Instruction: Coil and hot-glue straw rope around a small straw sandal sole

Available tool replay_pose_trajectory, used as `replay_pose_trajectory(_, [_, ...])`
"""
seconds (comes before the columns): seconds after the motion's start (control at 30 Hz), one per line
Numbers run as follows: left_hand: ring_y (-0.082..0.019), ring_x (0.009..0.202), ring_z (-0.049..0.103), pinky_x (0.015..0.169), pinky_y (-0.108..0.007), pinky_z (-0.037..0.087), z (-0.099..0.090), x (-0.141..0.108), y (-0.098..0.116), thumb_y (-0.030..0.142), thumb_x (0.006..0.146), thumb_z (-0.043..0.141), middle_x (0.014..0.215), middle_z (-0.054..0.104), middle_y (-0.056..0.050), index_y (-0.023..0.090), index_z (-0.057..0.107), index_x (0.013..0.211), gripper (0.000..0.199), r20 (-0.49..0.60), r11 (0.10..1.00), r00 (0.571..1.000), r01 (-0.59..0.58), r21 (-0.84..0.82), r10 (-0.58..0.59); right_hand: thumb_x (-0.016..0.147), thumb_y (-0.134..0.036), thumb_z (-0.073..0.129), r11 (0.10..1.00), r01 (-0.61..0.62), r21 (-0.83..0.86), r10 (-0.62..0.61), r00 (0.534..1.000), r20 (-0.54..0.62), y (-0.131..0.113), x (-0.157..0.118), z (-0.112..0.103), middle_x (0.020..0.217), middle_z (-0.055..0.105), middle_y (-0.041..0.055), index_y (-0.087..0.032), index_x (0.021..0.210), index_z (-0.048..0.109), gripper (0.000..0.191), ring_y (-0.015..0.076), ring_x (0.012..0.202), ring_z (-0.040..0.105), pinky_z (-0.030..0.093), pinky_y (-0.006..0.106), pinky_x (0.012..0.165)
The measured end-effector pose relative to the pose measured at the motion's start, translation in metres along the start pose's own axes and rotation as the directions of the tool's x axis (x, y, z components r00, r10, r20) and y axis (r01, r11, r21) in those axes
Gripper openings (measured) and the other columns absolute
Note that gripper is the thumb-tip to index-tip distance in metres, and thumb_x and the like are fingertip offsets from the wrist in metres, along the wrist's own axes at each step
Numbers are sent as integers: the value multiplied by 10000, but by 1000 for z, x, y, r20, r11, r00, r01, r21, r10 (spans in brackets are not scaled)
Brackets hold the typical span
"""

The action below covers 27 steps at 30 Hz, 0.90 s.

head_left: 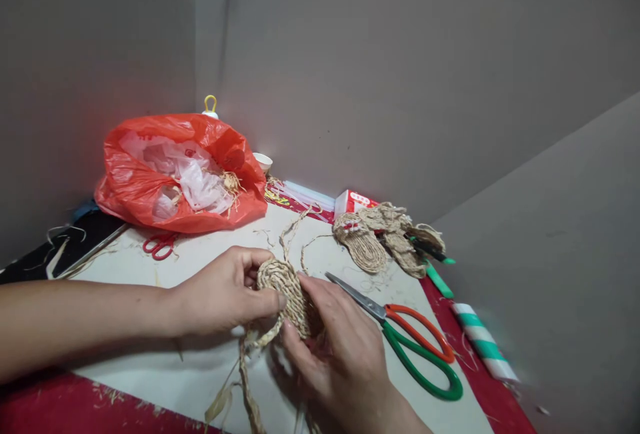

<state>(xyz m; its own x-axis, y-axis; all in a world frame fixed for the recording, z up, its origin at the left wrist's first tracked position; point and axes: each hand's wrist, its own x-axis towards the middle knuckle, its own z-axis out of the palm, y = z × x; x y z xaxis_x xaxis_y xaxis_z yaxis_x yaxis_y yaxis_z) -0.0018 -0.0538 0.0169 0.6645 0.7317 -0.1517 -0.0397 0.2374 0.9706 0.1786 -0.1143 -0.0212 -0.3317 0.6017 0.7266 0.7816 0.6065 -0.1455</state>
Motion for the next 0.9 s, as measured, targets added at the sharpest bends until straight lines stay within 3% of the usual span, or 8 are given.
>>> replay_pose_trajectory(0.43, [-63,556,449,537,-179,376,2,-5,-7,109,707,622,627,546,56,143,557,712,74,-5,995,1000,-31,-91,30,795,-111,634,999,38,-24,-39,998,-53,-5,1,0,958,718,187,-45,1157,583,372,253,876,682,601,375,747])
replay_pose_trajectory(0.67, [-64,534,403,505,-181,338,-2,-3,-11,183,753,650,589,497,54,135,569,661,131,-15,999,999,-32,2,32,809,-98,641,999,37,6,-37,999,-31,-6,0,-2,979,717,181,-67,1181,577,378,255,907,680,602,386,762])
replay_pose_trajectory(0.9, [-69,538,433,513,-176,366,3,-7,-7,182,746,657,594,519,52,135,591,680,105,-51,998,997,-53,-31,52,817,-95,653,997,-36,65,39,998,-42,-7,-1,-5,1064,681,172,-74,1196,572,389,224,994,643,565,341,855])
